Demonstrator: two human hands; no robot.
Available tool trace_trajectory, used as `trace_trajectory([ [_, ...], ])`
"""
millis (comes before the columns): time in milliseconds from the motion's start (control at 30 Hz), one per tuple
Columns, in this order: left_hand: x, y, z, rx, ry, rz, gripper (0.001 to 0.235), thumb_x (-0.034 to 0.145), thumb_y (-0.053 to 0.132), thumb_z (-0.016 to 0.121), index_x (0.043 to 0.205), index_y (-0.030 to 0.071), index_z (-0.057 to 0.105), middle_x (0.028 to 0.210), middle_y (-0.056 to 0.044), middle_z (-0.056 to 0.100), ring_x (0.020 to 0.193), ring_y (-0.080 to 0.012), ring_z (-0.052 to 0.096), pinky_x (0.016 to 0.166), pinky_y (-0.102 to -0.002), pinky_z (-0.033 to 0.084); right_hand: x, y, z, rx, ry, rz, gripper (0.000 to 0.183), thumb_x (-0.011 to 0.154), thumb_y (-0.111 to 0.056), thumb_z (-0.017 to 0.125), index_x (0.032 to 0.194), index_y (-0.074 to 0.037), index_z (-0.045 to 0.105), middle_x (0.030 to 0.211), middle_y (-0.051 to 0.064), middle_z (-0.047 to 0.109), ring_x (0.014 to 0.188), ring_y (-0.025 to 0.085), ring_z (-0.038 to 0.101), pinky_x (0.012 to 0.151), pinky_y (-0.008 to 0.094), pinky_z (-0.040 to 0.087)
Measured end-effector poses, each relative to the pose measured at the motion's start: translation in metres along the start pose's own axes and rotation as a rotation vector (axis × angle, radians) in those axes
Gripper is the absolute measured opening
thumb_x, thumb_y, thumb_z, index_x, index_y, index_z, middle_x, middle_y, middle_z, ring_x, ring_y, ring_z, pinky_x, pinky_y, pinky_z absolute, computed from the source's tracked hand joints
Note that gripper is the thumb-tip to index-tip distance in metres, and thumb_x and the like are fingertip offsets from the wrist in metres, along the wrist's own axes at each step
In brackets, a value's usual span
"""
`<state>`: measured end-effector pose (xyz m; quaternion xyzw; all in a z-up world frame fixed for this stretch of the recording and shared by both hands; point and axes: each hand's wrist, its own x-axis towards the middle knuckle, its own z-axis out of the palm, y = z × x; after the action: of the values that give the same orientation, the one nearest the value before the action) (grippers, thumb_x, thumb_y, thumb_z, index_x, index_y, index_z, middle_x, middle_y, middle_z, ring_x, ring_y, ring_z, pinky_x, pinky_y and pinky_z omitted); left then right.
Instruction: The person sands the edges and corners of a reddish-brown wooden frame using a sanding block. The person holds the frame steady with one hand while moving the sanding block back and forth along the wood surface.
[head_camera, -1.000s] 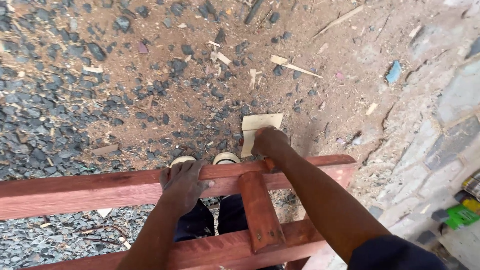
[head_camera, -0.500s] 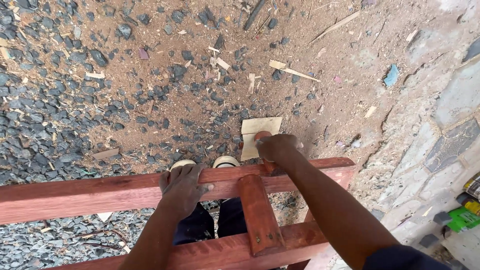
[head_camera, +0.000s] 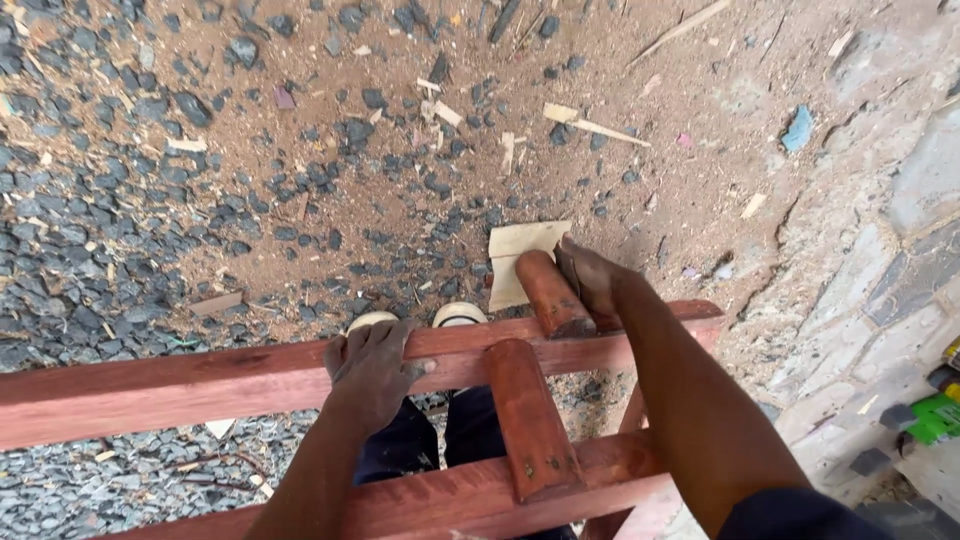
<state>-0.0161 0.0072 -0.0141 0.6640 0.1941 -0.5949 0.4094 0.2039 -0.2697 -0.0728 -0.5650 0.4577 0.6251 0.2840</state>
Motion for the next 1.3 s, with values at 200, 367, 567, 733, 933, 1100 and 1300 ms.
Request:
trace_trajectory([
  [200, 0.004, -0.001, 0.002, 0.015, 0.015, 0.001, 0.062, 0.109, 0.044, 0.045, 0.163, 0.034, 0.019, 0.156, 0.001, 0.028, 0.150, -0.0263, 0.020, 0.124, -0.061, 0.006, 0.020, -0.002, -0.005, -0.188, -0.143, 0.087, 0.084, 0.090, -0.057, 0.065, 0.155, -0.008, 0.045, 0.146, 0.021, 0.061, 0.132, 0.038, 0.058, 0.110, 0.050, 0.047],
  [367, 0.001, 0.000, 0.000, 0.041, 0.017, -0.004, 0.065, 0.107, 0.056, 0.042, 0.163, 0.033, 0.020, 0.155, 0.000, 0.031, 0.149, -0.0248, 0.021, 0.123, -0.059, 0.005, 0.027, -0.016, 0.050, -1.573, 0.277, -0.049, 0.058, 0.085, -0.060, 0.064, 0.136, -0.032, 0.064, 0.127, 0.004, 0.072, 0.122, 0.033, 0.066, 0.090, 0.062, 0.052],
  [567, -0.002, 0.003, -0.002, 0.025, 0.009, -0.016, 0.063, 0.108, 0.052, 0.045, 0.163, 0.034, 0.021, 0.153, 0.001, 0.032, 0.148, -0.0253, 0.022, 0.123, -0.059, 0.005, -0.031, -0.017, 0.047, -0.671, 0.211, 0.029, 0.111, 0.067, -0.052, 0.087, 0.155, -0.001, 0.041, 0.136, 0.019, 0.069, 0.134, 0.044, 0.057, 0.098, 0.063, 0.050],
  [733, -0.006, 0.001, -0.003, 0.038, 0.096, 0.011, 0.058, 0.105, 0.045, 0.046, 0.158, 0.031, 0.030, 0.153, 0.001, 0.037, 0.147, -0.0252, 0.025, 0.119, -0.053, 0.008, -0.006, -0.019, 0.029, -0.652, 0.067, 0.132, 0.109, 0.073, -0.058, 0.070, 0.165, -0.021, 0.025, 0.165, 0.014, 0.035, 0.149, 0.040, 0.036, 0.114, 0.059, 0.035],
  [933, -0.007, 0.006, -0.004, 0.083, 0.082, 0.018, 0.054, 0.110, 0.032, 0.042, 0.160, 0.031, 0.024, 0.148, -0.002, 0.033, 0.145, -0.0255, 0.025, 0.119, -0.054, 0.009, 0.050, -0.006, 0.060, -1.617, 0.362, -0.045, 0.046, 0.084, -0.042, 0.071, 0.128, -0.032, 0.072, 0.129, 0.007, 0.071, 0.121, 0.036, 0.066, 0.087, 0.058, 0.056],
  [1100, 0.001, 0.001, 0.006, 0.084, 0.115, 0.056, 0.058, 0.107, 0.032, 0.044, 0.161, 0.031, 0.022, 0.149, -0.002, 0.031, 0.144, -0.0273, 0.024, 0.118, -0.057, 0.008, 0.066, -0.014, 0.006, -1.211, 0.149, -0.105, 0.041, 0.067, -0.056, 0.077, 0.089, -0.022, 0.082, 0.104, 0.014, 0.078, 0.104, 0.038, 0.071, 0.088, 0.052, 0.054],
  [1300, 0.000, -0.006, 0.013, 0.061, 0.143, 0.101, 0.059, 0.108, 0.026, 0.044, 0.162, 0.029, 0.023, 0.147, -0.004, 0.032, 0.143, -0.0288, 0.026, 0.118, -0.058, 0.011, 0.065, 0.011, -0.028, -0.135, 0.003, 0.051, 0.082, 0.079, -0.036, 0.088, 0.141, 0.003, 0.051, 0.108, 0.027, 0.074, 0.093, 0.040, 0.075, 0.080, 0.054, 0.062],
])
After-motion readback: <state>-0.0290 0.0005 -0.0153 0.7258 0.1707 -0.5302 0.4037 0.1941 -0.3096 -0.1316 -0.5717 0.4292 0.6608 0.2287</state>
